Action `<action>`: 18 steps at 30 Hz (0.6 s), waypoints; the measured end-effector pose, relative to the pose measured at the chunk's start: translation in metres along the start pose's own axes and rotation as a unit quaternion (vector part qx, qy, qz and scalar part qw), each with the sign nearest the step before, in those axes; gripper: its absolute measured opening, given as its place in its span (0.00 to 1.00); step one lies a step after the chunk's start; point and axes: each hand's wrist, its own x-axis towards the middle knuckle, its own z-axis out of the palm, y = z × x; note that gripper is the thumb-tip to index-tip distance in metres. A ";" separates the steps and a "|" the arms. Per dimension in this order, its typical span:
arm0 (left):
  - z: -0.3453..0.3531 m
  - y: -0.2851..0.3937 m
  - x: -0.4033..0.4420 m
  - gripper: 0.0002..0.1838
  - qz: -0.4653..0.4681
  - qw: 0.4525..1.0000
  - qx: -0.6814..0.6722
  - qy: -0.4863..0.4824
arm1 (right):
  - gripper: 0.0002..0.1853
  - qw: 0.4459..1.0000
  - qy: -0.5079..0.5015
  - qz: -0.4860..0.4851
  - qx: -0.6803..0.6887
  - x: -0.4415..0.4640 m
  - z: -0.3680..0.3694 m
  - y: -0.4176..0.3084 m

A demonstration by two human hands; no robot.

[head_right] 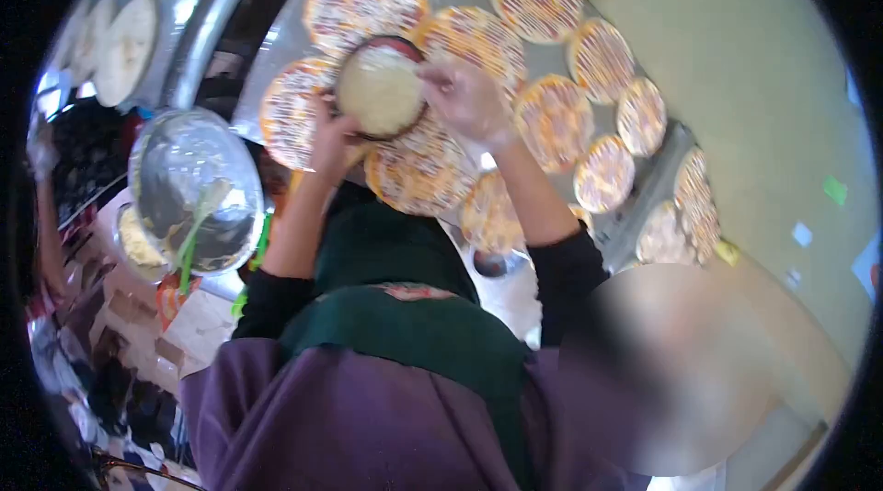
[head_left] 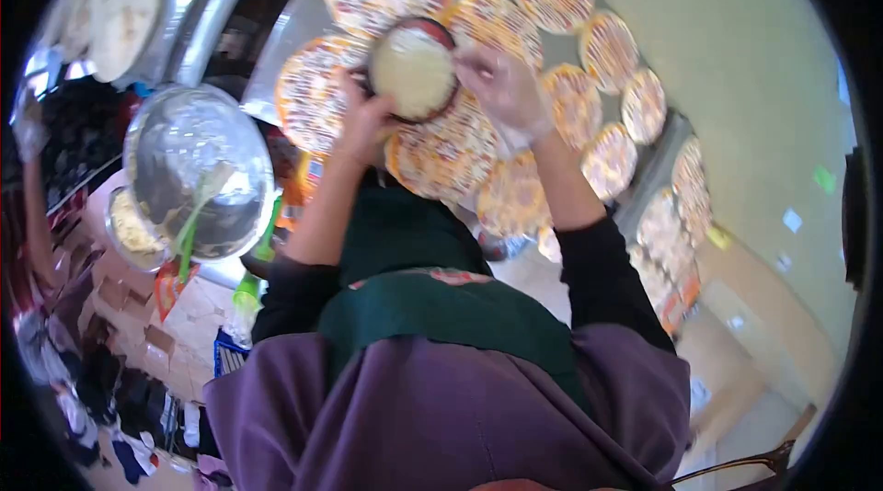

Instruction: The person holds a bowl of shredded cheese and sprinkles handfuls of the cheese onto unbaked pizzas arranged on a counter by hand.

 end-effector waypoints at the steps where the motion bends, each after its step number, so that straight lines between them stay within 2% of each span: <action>1: 0.001 -0.004 0.007 0.31 0.026 1.000 -0.005 0.008 | 0.19 0.997 0.018 -0.067 -0.037 0.005 0.013 0.001; 2: -0.010 -0.028 0.026 0.31 0.048 0.998 -0.034 -0.011 | 0.22 0.979 0.025 -0.140 -0.148 0.009 0.023 0.004; 3: 0.030 -0.077 0.026 0.34 0.051 0.994 -0.075 -0.053 | 0.25 0.930 0.002 -0.148 -0.336 -0.026 -0.014 -0.015; 4: 0.025 -0.057 0.029 0.36 0.114 0.992 -0.043 -0.026 | 0.30 0.917 -0.015 -0.136 -0.375 -0.013 0.005 -0.018; 5: 0.019 -0.034 0.024 0.36 0.056 0.998 0.038 -0.012 | 0.33 0.913 -0.034 -0.149 -0.379 -0.005 0.016 -0.016; 6: 0.006 -0.058 0.044 0.37 0.154 0.981 0.114 0.032 | 0.31 0.931 0.004 -0.179 -0.319 -0.001 0.029 -0.021; 7: 0.010 -0.058 0.039 0.40 0.143 0.982 0.119 0.039 | 0.31 0.939 -0.004 -0.157 -0.306 -0.005 0.031 -0.022; 9: 0.021 -0.034 0.023 0.41 0.095 0.994 0.039 0.024 | 0.30 0.954 -0.011 -0.097 -0.283 -0.005 0.034 -0.023; 10: 0.021 -0.039 0.027 0.42 0.128 0.988 0.080 0.030 | 0.29 0.960 -0.013 -0.056 -0.274 -0.004 0.034 -0.024; 11: 0.022 -0.045 0.032 0.42 0.158 0.980 0.119 0.033 | 0.29 0.960 -0.011 -0.067 -0.271 -0.004 0.034 -0.024; 13: 0.028 -0.043 0.033 0.41 0.148 0.982 0.109 0.031 | 0.26 0.973 0.049 -0.085 -0.207 -0.003 0.035 -0.029; 14: 0.029 -0.043 0.034 0.39 0.155 0.982 0.109 0.017 | 0.23 0.989 0.073 -0.079 -0.099 -0.005 0.037 -0.031; 18: 0.038 -0.033 0.036 0.38 0.158 0.983 0.090 -0.005 | 0.21 0.980 0.121 -0.074 -0.141 0.000 0.026 -0.005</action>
